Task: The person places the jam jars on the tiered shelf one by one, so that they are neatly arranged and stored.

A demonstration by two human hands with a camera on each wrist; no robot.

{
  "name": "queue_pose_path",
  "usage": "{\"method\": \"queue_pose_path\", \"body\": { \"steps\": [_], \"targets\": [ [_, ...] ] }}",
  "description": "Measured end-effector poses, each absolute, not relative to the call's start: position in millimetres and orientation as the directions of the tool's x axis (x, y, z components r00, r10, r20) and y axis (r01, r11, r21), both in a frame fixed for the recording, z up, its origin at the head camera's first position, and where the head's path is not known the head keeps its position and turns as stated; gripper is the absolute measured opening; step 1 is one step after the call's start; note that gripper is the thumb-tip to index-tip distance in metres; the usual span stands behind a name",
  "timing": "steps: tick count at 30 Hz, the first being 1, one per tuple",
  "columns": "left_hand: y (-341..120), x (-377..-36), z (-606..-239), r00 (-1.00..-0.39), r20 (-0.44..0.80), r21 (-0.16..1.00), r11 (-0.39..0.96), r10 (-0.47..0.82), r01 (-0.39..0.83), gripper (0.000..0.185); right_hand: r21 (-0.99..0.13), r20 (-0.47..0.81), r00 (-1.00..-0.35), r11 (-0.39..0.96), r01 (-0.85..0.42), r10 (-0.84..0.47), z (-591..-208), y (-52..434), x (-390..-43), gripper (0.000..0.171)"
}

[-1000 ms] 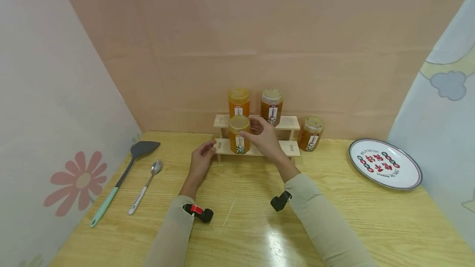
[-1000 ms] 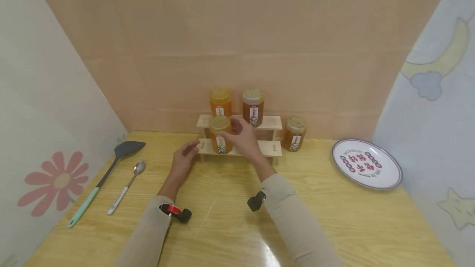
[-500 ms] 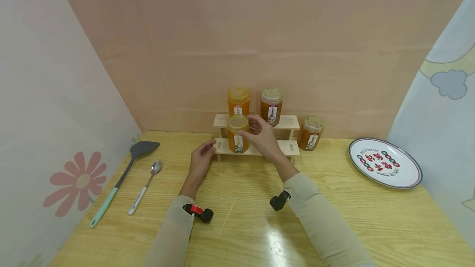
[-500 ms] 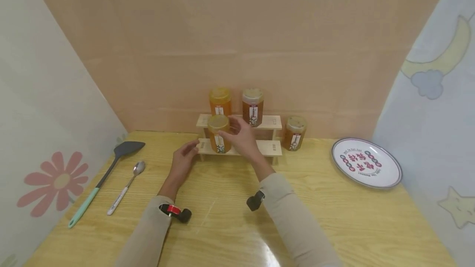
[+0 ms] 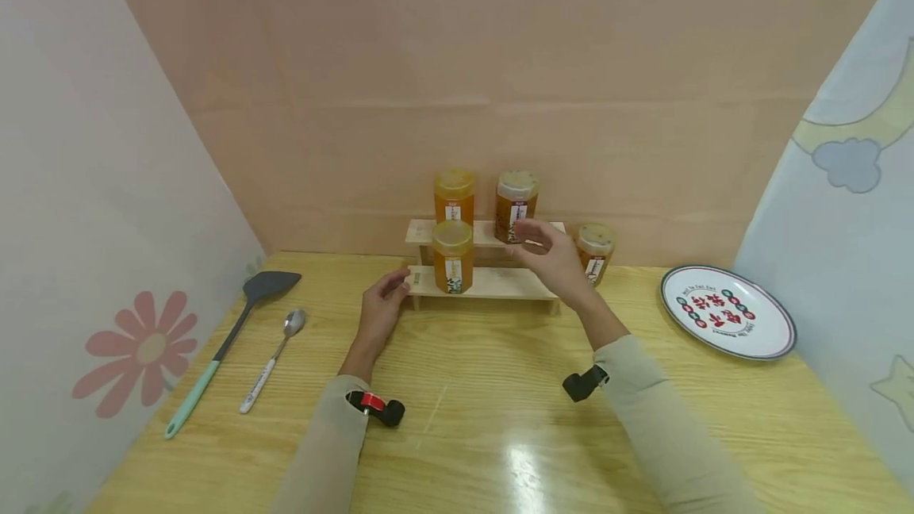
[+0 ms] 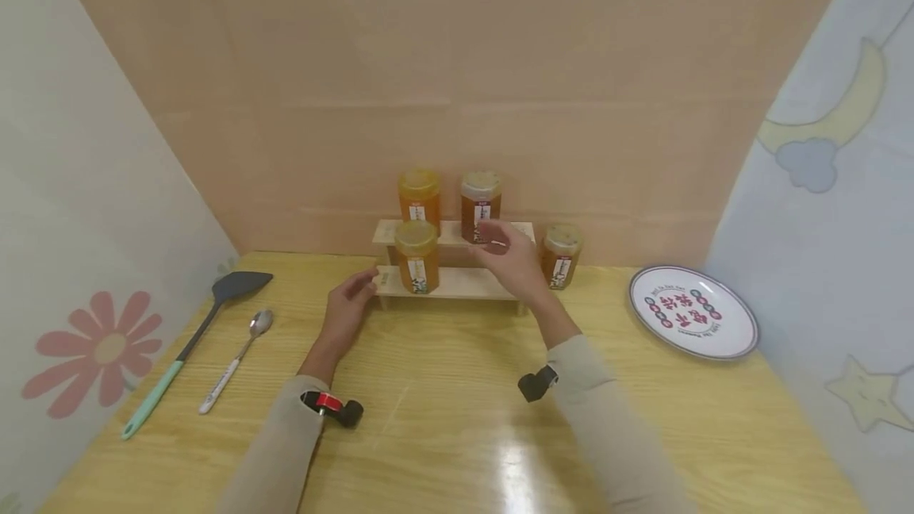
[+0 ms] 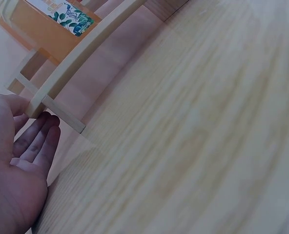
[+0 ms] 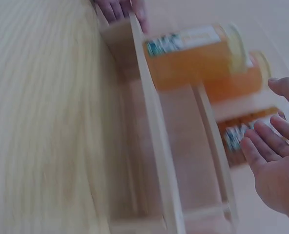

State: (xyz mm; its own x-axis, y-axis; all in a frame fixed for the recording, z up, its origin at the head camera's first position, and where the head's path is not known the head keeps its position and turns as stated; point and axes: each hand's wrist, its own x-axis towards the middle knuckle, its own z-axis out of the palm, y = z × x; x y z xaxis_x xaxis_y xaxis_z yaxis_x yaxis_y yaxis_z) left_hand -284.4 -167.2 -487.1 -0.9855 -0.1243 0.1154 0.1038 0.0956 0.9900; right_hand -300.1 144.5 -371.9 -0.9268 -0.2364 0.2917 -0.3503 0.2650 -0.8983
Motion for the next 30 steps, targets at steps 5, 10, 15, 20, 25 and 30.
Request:
{"method": "queue_pose_path", "body": {
  "steps": [5,10,15,20,25,30],
  "targets": [
    [-171,-286,-486,-0.984,0.119,0.99,0.086,-0.13,0.108,0.03,-0.878,0.301,-0.936,0.329,-0.346,-0.181,-365,181,-306,0.059],
    [-173,-285,-484,-0.985,0.104,0.992,0.087,-0.136,0.093,0.031,-0.879,0.271,-0.955,0.375,-0.295,-0.118,-361,211,-312,0.058],
    [-171,-285,-486,-0.984,0.105,0.993,0.069,-0.145,0.096,0.03,-0.875,0.263,-0.963,0.407,-0.262,-0.054,-368,238,-321,0.061],
    [-171,-284,-488,-0.987,0.086,0.995,0.063,-0.135,0.078,0.03,-0.879,0.26,-0.965,0.412,-0.24,-0.006,-375,257,-327,0.063],
    [-172,-282,-485,-0.991,0.05,0.998,0.047,-0.128,0.044,0.031,-0.876,0.237,-0.971,0.43,-0.218,-0.009,-386,266,-334,0.069],
    [-174,-281,-482,-0.992,0.04,0.999,0.035,-0.121,0.036,0.032,-0.888,0.162,-0.987,0.433,-0.154,-0.017,-399,267,-339,0.079]
  ]
}}
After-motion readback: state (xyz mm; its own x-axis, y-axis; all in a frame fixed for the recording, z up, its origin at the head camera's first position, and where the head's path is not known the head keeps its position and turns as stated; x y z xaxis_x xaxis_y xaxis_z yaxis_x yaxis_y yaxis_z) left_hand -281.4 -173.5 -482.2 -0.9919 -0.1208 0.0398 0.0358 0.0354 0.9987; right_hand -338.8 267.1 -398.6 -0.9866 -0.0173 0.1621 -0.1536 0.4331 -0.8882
